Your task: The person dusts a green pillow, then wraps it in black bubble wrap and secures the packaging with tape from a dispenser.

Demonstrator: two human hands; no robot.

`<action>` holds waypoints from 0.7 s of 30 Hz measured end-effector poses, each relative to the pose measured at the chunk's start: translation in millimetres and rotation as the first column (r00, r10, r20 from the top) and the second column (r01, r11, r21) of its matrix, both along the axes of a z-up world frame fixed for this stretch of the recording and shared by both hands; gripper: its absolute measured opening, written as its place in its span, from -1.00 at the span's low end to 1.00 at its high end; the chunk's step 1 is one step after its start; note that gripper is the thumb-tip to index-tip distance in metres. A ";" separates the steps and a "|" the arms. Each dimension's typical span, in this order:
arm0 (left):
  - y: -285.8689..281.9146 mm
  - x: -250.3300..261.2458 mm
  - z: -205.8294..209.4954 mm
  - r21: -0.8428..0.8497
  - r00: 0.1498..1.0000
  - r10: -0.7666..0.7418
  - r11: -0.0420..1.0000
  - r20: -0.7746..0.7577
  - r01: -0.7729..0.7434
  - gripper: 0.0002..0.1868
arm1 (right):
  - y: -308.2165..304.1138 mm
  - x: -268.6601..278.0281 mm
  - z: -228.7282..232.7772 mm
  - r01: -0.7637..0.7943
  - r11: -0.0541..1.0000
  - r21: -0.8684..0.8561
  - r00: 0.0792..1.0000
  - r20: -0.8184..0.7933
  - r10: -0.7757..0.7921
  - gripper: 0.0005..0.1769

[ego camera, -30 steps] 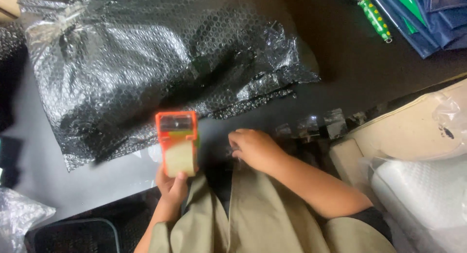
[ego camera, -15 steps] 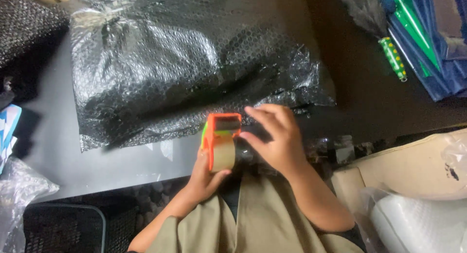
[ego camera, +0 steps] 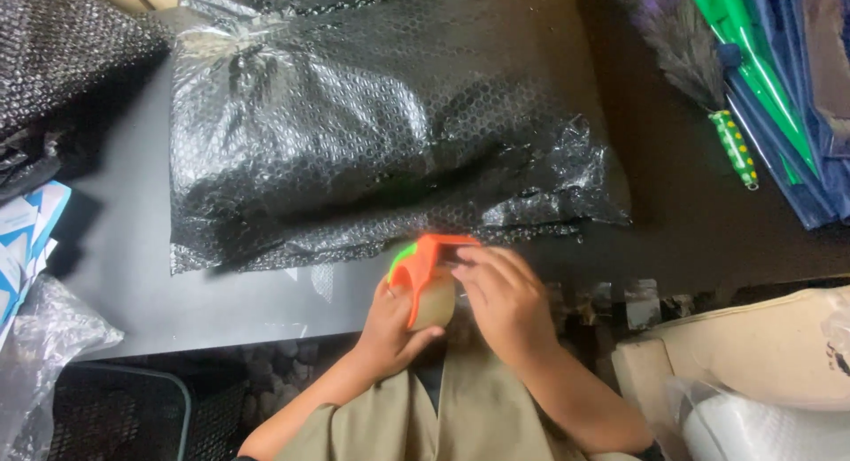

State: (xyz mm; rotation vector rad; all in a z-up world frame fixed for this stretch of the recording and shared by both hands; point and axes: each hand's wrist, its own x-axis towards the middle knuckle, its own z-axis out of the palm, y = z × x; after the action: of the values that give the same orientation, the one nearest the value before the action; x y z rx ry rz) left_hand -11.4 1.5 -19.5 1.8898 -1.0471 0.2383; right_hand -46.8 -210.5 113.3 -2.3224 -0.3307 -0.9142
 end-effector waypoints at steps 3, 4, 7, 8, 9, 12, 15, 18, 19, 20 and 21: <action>2.0 1.5 -29.7 -0.015 0.999 0.020 1.000 0.034 -0.019 -0.39 | -4.7 -11.3 14.5 -0.021 0.999 0.031 0.996 -0.091 0.024 -0.93; 0.8 2.8 -35.1 -0.052 0.999 0.034 0.998 0.027 -0.032 -0.47 | -5.8 -15.1 21.9 -0.039 0.995 0.094 0.986 -0.157 0.054 -0.92; -7.9 5.8 56.3 -0.018 0.996 0.086 0.996 -0.038 -0.086 -0.58 | -2.2 -22.5 53.5 -0.179 0.963 0.199 0.936 -0.266 0.230 -0.90; -8.4 5.5 60.3 -0.020 0.996 0.086 0.996 -0.034 -0.087 -0.58 | -4.9 -19.3 54.4 -0.181 0.964 0.197 0.937 -0.263 0.230 -0.90; -9.4 5.3 64.4 -0.039 0.998 0.061 0.997 -0.011 -0.061 -0.60 | -8.0 -16.3 55.2 -0.172 0.956 0.239 0.938 -0.256 0.233 -0.82; -7.3 4.7 66.3 -0.072 0.999 0.046 0.996 0.018 -0.044 -0.61 | -10.0 -10.1 54.4 -0.168 0.939 0.301 0.939 -0.240 0.245 -0.73; -0.1 3.9 62.2 -0.101 0.997 0.069 0.993 0.046 -0.064 -0.51 | -8.8 -7.0 57.0 -0.180 0.919 0.352 0.927 -0.251 0.278 -0.76; 5.9 6.6 65.4 -0.136 0.991 0.073 0.989 0.113 -0.057 -0.41 | -11.1 -6.9 71.0 -0.189 0.896 0.401 0.912 -0.266 0.311 -0.77; 7.2 6.6 67.1 -0.158 0.986 0.071 0.986 0.150 -0.047 -0.41 | -12.5 -7.9 76.9 -0.194 0.885 0.423 0.907 -0.268 0.326 -0.78; 7.1 5.1 69.4 -0.156 0.987 0.069 0.987 0.146 -0.046 -0.41 | -13.5 -7.2 81.2 -0.191 0.885 0.424 0.906 -0.270 0.325 -0.78; 7.6 4.8 72.2 -0.201 0.988 0.050 0.979 0.145 -0.021 -0.41 | -14.2 -5.7 85.7 -0.204 0.873 0.444 0.894 -0.280 0.351 -0.79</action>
State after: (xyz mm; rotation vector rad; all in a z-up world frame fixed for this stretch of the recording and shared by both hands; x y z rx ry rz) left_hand -6.6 9.0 52.7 1.7313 -1.0485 0.4943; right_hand -52.5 -224.6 199.0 -1.9334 -0.2868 -0.3622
